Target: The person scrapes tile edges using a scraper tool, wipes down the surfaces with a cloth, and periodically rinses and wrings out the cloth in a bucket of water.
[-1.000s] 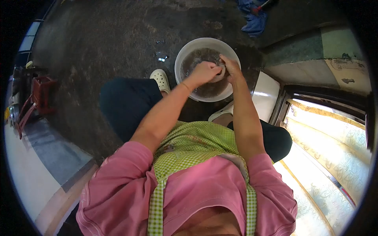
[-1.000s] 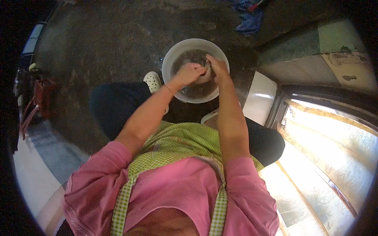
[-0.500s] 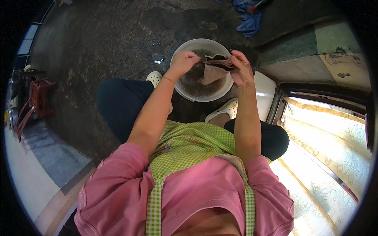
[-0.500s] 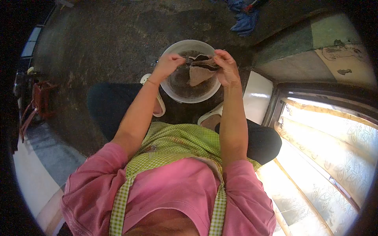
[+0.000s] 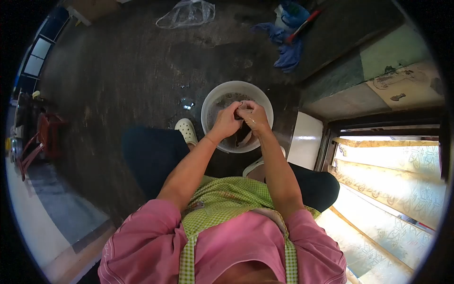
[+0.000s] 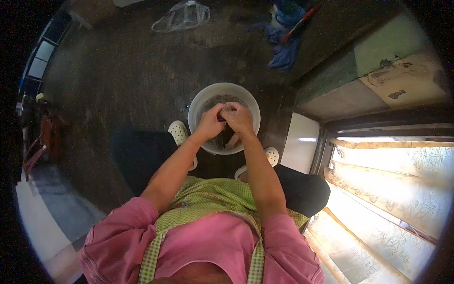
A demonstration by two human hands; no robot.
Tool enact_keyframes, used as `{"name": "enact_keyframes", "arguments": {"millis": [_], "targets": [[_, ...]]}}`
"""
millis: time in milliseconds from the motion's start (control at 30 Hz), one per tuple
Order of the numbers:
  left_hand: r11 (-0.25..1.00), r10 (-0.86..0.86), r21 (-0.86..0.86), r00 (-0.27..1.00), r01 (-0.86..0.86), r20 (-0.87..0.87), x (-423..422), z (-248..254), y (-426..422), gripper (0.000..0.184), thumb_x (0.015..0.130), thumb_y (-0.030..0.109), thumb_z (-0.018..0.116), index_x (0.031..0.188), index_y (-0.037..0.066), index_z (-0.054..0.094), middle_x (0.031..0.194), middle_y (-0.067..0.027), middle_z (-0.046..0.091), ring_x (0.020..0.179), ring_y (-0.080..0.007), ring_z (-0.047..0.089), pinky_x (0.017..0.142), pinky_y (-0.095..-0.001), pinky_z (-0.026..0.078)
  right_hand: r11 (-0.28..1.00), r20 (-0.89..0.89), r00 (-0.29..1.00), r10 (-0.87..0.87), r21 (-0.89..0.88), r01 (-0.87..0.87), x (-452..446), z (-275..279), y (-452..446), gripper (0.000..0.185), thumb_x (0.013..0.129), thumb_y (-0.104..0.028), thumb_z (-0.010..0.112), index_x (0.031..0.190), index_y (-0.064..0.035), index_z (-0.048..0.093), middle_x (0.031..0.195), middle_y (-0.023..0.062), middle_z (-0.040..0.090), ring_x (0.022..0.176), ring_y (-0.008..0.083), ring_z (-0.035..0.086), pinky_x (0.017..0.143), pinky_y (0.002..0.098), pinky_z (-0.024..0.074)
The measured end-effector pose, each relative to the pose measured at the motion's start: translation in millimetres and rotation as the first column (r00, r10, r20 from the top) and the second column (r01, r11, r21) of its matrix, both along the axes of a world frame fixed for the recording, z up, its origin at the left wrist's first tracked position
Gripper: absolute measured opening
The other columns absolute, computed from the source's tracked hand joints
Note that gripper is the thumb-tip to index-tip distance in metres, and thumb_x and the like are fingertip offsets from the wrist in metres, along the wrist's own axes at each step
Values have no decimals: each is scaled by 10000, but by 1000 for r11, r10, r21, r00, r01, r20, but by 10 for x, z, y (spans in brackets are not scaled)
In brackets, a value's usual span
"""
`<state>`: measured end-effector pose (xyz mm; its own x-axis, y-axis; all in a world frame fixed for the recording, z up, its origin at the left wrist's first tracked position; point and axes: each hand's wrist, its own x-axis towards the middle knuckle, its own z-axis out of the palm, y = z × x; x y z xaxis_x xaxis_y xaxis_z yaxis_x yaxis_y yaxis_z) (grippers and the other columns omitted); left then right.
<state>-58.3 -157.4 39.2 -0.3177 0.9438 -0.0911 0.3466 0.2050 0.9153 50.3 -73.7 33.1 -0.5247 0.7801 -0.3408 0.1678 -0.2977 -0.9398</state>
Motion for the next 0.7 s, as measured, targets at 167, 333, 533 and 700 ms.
{"name": "enact_keyframes", "arguments": {"millis": [167, 333, 533, 700], "targets": [[993, -4, -118, 989, 22, 146, -340, 228, -81, 344, 713, 93, 624, 1055, 129, 599, 932, -118, 628, 861, -279, 605, 721, -377, 479, 808, -127, 869, -479, -450, 380, 118, 138, 248, 169, 762, -114, 598, 870, 9, 642, 804, 76, 623, 745, 184, 594, 713, 305, 471], [889, -421, -452, 529, 78, -737, -411, 469, -188, 344, 725, 198, 583, 1060, 160, 650, 1240, -129, 500, 1144, -283, 468, 897, -444, 362, 811, 520, 853, -39, 515, -277, 123, -39, 349, 283, 729, -164, 606, 993, -64, 631, 1014, 124, 619, 974, 285, 566, 833, 392, 446], [553, -776, -791, 507, 261, -376, -142, -300, -244, 363, 730, 198, 564, 1080, 152, 651, 1292, -150, 482, 1209, -290, 444, 983, -625, 179, 599, 904, 399, 153, 236, -765, -131, -902, -56, 439, 744, -185, 605, 1176, -120, 557, 1231, 173, 518, 1189, 330, 453, 976, 471, 371], [205, -884, -901, 467, 382, -3, -186, -427, 12, 487, 842, 391, 460, 1270, 165, 510, 1365, -66, 433, 1296, -300, 339, 975, -674, 147, 574, 903, -59, 425, -319, -754, -360, -1282, 151, 377, 866, -208, 459, 1205, -72, 554, 1271, 184, 495, 1184, 302, 479, 953, 420, 400]]}}
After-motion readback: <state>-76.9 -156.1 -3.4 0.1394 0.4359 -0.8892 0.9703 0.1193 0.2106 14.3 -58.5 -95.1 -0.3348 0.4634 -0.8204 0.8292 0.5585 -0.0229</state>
